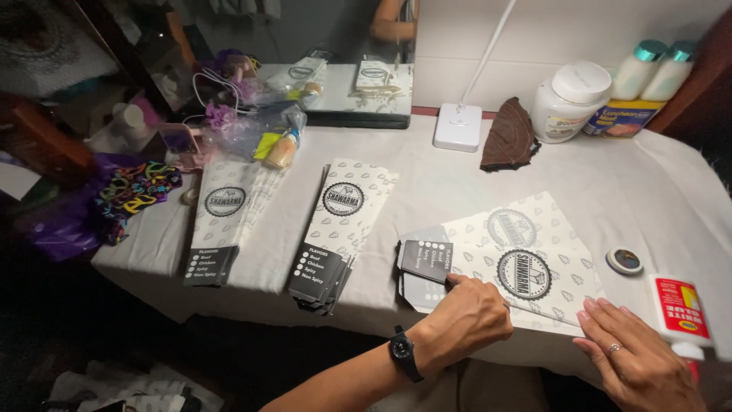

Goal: Sorting, aligning, and stacking printed paper wrappers for shawarma packaging on a table.

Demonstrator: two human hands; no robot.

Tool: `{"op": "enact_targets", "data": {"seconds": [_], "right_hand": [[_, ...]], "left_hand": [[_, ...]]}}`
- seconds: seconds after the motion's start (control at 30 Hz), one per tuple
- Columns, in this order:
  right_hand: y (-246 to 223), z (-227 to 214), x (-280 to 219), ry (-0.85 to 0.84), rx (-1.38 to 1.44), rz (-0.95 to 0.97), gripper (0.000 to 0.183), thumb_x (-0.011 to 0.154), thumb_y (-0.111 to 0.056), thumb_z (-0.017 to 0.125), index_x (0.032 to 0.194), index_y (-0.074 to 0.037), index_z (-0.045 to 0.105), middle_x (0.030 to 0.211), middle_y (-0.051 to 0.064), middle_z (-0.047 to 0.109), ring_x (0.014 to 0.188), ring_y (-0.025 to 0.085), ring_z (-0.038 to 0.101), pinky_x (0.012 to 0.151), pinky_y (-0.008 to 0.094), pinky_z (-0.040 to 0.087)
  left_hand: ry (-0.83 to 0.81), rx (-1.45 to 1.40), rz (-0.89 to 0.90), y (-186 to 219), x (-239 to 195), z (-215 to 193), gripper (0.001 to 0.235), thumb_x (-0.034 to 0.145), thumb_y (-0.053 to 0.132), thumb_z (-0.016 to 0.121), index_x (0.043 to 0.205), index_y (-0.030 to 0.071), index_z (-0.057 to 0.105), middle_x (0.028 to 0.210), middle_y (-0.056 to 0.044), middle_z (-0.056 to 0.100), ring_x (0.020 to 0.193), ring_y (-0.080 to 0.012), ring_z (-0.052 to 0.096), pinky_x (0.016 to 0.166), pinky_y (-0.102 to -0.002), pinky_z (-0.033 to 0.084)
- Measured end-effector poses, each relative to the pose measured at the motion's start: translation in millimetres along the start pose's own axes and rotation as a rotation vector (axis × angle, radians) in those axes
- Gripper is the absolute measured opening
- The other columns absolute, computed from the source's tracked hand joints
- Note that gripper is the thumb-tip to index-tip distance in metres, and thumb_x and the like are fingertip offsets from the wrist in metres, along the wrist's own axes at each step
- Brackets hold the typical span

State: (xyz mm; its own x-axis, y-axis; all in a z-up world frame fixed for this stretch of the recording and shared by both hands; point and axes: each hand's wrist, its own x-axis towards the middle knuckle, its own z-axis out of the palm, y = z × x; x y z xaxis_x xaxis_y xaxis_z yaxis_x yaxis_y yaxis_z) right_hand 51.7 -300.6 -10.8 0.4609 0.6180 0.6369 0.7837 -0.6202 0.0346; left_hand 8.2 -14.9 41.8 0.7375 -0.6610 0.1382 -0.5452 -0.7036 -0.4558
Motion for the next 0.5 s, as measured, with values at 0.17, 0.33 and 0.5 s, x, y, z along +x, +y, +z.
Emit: {"op": "enact_targets", "data": {"seconds": [0.17, 0.33, 0.5], "right_hand": [[-0.2, 3.9, 12.1, 0.036, -0.017, -0.013, 0.028, 0.084, -0.020, 0.078, 0.108, -0.007, 0.076, 0.117, 0.010, 0.076, 0.113, 0.029, 0.073, 0.099, 0.041, 0.058], [-28.1, -5.7, 53.2, -0.032, -0.027, -0.039, 0.033, 0.081, -0.024, 0.079, 0.110, -0.011, 0.075, 0.110, 0.008, 0.076, 0.105, 0.028, 0.072, 0.099, 0.042, 0.058], [-42.2, 3.2, 71.1, -0.030, 0.019, -0.084, 0.021, 0.092, -0.025, 0.070, 0.105, -0.009, 0.072, 0.103, 0.008, 0.076, 0.095, 0.027, 0.073, 0.081, 0.040, 0.057]], "left_hand": [[0.041, -0.002, 0.031, -4.5, -2.8, 4.2, 0.039, 0.098, -0.015, 0.060, 0.064, 0.005, 0.058, 0.057, -0.003, 0.058, 0.051, -0.0207, 0.060, 0.057, -0.043, 0.066], [0.080, -0.090, 0.000, -5.8, -0.9, 24.8, 0.039, 0.106, -0.007, 0.062, 0.068, 0.003, 0.060, 0.061, -0.001, 0.059, 0.048, -0.0144, 0.055, 0.050, -0.039, 0.062], [0.246, -0.192, -0.065, -5.9, -8.0, 37.5, 0.052, 0.108, 0.000, 0.062, 0.063, 0.014, 0.042, 0.062, 0.004, 0.042, 0.053, -0.0085, 0.033, 0.046, -0.027, 0.033]]}}
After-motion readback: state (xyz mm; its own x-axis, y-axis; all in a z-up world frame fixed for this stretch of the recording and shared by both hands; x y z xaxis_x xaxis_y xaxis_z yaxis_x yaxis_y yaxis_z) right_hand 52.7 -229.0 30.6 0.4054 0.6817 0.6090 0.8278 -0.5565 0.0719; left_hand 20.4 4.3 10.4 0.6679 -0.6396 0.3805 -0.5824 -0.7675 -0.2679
